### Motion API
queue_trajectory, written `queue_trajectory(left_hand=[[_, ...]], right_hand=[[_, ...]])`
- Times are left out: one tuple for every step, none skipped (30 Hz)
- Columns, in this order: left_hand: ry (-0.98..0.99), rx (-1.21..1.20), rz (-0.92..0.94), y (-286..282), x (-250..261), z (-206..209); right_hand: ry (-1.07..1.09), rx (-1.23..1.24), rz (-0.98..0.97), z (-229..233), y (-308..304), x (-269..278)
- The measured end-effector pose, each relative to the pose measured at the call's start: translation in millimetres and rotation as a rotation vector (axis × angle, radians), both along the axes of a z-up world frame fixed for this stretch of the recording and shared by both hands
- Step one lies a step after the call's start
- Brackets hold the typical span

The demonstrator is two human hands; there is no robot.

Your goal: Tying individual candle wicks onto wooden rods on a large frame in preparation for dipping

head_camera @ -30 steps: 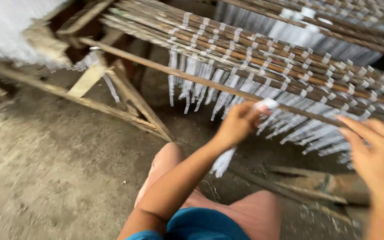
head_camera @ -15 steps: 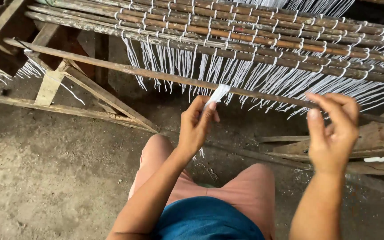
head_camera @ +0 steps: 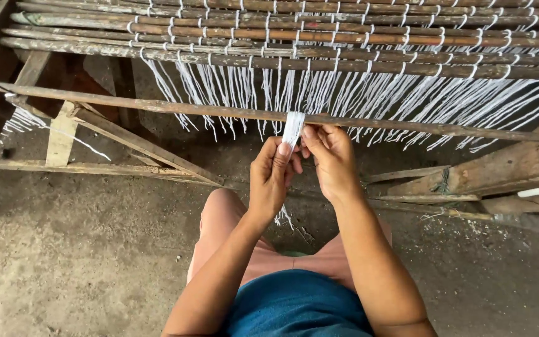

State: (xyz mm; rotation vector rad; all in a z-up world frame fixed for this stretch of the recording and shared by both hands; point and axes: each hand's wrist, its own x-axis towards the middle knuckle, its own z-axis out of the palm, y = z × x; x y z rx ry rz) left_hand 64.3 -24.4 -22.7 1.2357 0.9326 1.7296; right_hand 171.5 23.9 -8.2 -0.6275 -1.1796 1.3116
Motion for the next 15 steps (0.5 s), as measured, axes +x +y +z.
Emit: queue_trajectory(left_hand=[[-0.002, -0.001, -0.003, 1, 0, -2], [-0.004, 0.004, 0.010, 3, -1, -5], [-0.006, 0.007, 0.027, 4, -2, -8], [-0.008, 0.004, 0.028, 4, -1, -10], [-0.013, 0.009, 0.031, 5, -1, -12], [-0.018, 0.013, 0.035, 5, 0, -13], [-0.018, 0.012, 0.034, 7, 1, -17], [-0.007, 0.016, 0.046, 8, 2, -21], [0.005, 0.021, 0.055, 11, 5, -25], [0.004, 0.022, 0.052, 11, 7, -28], [0.007, 0.025, 0.069, 12, 9, -31], [0.009, 0.028, 0.087, 12, 11, -34], [0.011, 0.024, 0.082, 11, 11, -28], [0.031, 0.030, 0.137, 9, 12, -23], [0.050, 0.042, 0.186, 10, 13, -16]], right_hand=[[-0.002, -0.001, -0.003, -7, 3, 6], [0.043, -0.022, -0.015, -15, 6, 11], [0.088, -0.044, -0.022, -23, 8, 16], [0.087, -0.046, -0.021, -19, 8, 23], [0.191, -0.058, 0.026, -15, 8, 29], [0.295, -0.069, 0.073, -11, 7, 35], [0.295, -0.070, 0.072, -17, 8, 39], [0.370, -0.114, 0.154, -24, 8, 44], [0.444, -0.155, 0.235, -29, 9, 49], [0.444, -0.154, 0.232, -26, 7, 43], [0.322, -0.138, 0.226, -23, 5, 37], [0.200, -0.122, 0.220, -20, 2, 31], [0.203, -0.124, 0.216, -19, 3, 25], [0.064, -0.087, 0.165, -19, 3, 19], [-0.075, -0.045, 0.107, -16, 6, 13]])
